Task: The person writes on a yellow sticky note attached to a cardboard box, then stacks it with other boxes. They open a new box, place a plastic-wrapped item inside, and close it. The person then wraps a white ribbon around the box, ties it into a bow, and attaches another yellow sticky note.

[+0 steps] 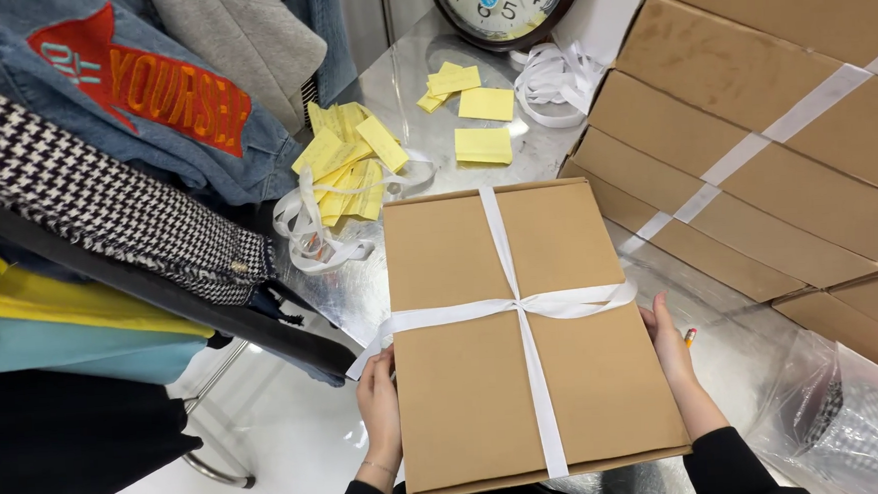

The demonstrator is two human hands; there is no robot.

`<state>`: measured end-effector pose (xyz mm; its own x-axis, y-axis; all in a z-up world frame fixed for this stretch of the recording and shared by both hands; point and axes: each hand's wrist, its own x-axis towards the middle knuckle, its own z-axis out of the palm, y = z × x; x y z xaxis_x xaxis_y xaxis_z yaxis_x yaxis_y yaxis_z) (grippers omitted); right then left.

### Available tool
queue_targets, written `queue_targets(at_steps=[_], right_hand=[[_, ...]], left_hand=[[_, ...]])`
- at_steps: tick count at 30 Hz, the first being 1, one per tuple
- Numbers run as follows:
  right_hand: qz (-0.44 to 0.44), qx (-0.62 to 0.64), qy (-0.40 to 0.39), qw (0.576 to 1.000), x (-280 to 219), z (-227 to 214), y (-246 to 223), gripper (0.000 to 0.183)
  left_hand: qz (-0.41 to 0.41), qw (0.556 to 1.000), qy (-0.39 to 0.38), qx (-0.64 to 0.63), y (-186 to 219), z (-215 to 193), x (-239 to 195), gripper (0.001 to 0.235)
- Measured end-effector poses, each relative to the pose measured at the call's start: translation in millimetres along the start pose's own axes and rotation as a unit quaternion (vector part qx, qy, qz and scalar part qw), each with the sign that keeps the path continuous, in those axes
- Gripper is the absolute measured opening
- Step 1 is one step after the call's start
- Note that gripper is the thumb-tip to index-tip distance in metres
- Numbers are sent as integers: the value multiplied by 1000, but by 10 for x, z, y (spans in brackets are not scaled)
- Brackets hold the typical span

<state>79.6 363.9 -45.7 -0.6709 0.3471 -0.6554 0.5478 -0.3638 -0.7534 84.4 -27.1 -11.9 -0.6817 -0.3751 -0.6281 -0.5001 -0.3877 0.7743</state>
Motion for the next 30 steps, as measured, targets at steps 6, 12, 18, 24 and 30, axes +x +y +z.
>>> queue_targets(at_steps=[6, 12, 18, 24, 30], right_hand=[[-86, -75, 141, 983, 245, -200, 297, 69], [-433, -231, 208, 846, -111, -92, -100, 12], [-475, -566, -32, 673, -257, 374, -446, 28], [-228, -641, -121, 723, -224, 462, -611, 31], [-174, -667, -132, 712, -46, 358, -550, 29]], left_hand=[[24, 999, 3, 46, -295, -96, 84, 33], [493, 840, 77, 213, -94, 129, 61, 15], [476, 659, -219, 540, 91, 963, 235, 35], [417, 609, -258, 624, 237, 1264, 329, 33], [243, 633, -382, 628, 834, 1240, 133, 45]])
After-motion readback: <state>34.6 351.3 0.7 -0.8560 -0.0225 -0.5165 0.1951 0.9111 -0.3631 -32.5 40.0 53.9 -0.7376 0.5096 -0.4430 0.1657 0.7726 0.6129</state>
